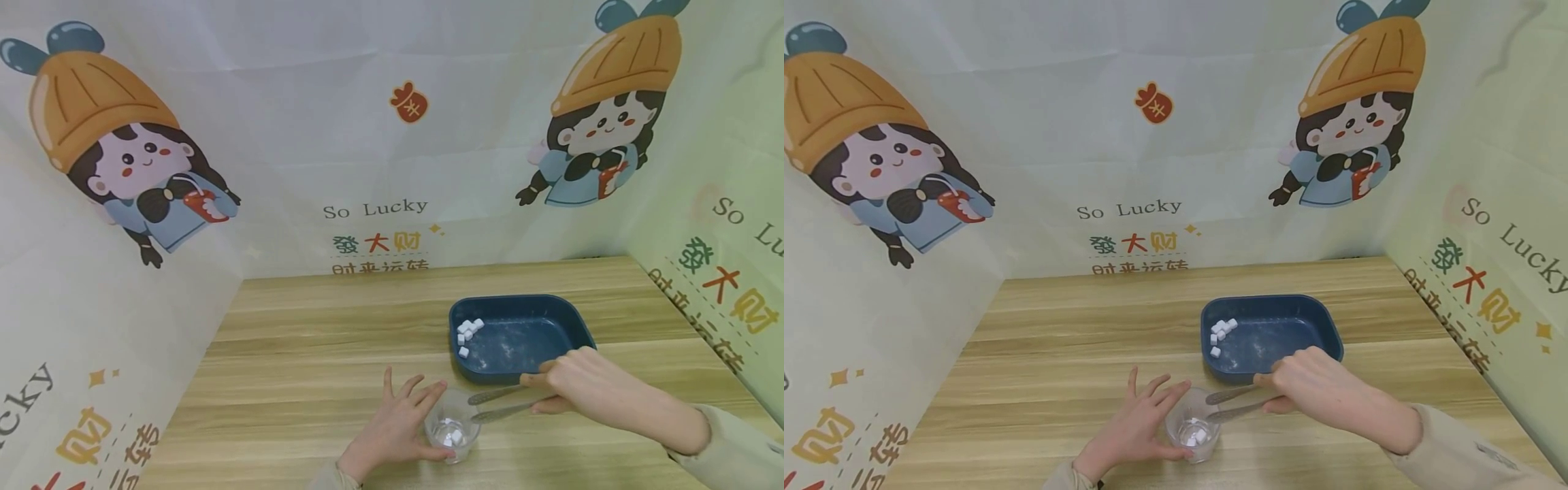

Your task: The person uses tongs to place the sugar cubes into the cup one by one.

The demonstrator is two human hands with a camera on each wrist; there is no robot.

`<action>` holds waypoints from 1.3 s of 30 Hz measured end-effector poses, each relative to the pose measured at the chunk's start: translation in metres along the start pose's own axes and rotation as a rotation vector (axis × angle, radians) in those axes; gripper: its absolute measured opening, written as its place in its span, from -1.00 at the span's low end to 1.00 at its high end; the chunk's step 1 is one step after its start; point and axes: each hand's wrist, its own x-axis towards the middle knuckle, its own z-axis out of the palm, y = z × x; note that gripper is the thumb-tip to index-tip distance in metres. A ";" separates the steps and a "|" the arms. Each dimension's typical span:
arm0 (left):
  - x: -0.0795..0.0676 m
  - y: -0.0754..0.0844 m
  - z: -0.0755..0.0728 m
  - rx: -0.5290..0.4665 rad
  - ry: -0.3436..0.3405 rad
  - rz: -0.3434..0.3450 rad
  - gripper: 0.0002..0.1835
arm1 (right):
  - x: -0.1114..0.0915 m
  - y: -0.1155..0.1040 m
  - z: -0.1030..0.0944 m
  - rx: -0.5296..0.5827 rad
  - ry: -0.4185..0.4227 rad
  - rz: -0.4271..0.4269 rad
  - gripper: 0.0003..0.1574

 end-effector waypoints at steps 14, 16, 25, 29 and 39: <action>0.001 0.000 0.000 -0.006 -0.005 -0.007 0.01 | -0.014 0.016 0.003 0.090 -0.045 0.104 -0.55; 0.001 0.000 0.000 -0.009 -0.007 -0.009 0.01 | -0.016 0.020 0.002 0.095 -0.047 0.117 -0.55; 0.001 0.000 0.000 -0.012 -0.003 -0.007 0.01 | -0.021 0.035 0.002 0.107 -0.042 0.175 -0.52; 0.000 0.000 0.000 -0.001 0.000 -0.005 0.01 | -0.021 0.041 0.004 0.081 -0.026 0.181 -0.53; 0.001 0.000 -0.001 0.003 0.004 -0.003 0.01 | -0.018 0.063 0.006 0.089 -0.054 0.230 -0.55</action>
